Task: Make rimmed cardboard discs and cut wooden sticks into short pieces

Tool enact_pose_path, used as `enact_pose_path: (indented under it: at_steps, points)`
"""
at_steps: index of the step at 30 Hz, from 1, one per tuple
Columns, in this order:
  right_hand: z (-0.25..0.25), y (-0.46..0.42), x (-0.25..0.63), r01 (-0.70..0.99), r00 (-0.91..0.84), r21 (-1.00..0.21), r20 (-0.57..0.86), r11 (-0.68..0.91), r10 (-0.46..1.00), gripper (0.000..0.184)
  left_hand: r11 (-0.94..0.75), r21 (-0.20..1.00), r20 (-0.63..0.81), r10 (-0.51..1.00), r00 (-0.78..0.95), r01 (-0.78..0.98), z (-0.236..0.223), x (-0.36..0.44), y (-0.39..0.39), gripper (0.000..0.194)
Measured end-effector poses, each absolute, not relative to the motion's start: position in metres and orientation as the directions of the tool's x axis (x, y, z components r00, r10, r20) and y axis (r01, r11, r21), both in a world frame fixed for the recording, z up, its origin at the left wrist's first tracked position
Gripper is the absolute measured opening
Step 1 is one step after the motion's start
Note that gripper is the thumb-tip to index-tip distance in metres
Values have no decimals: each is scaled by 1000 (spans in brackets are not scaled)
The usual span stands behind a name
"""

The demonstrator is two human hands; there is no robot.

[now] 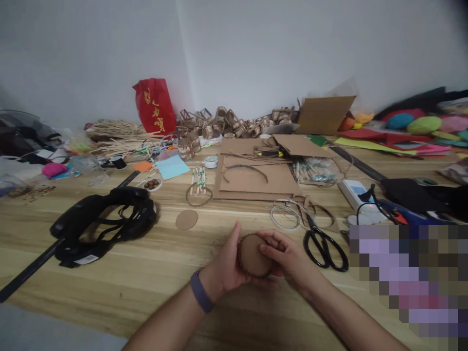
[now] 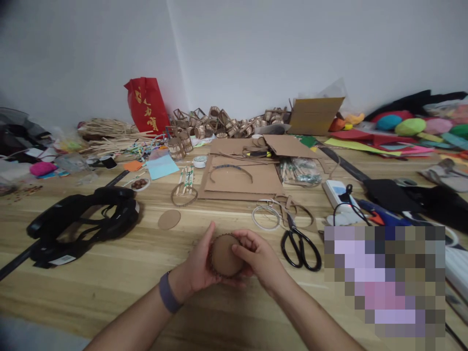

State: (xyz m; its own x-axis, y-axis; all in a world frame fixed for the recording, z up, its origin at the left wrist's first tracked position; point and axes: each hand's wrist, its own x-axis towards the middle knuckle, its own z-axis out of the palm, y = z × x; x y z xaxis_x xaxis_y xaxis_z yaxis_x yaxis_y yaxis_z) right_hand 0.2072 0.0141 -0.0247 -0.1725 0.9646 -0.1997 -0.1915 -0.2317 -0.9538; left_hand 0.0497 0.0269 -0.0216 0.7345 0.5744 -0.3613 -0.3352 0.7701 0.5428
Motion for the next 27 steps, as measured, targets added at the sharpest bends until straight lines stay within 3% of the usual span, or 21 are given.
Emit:
enact_pose_path:
  at_steps: [3, 6, 9, 11, 17, 27]
  points:
    - [-23, 19, 215, -210, -61, -966, -141, -151, 988, 45, 562, 751, -266, 737, 622, -345, -22, 48, 28, 82]
    - [-17, 22, 222, -175, 30, -982, -83, -76, 996, 45, 140, 972, -51, 910, 411, -190, -20, 45, 25, 90]
    - [-10, 21, 223, -179, 64, -982, -77, -64, 995, 47, -257, 958, 189, 900, 393, 129, -20, 42, 21, 119]
    - [-9, 20, 222, -181, 73, -981, -87, -73, 994, 48, -394, 882, 257, 862, 437, 258, -22, 43, 19, 123]
    - [-13, 17, 216, -198, 25, -975, -108, -101, 994, 49, -434, 856, 284, 849, 446, 280, -27, 48, 17, 111]
    - [-11, 17, 217, -146, -20, -987, -67, -70, 998, 45, -275, 939, 162, 881, 444, 204, -22, 46, 16, 111]
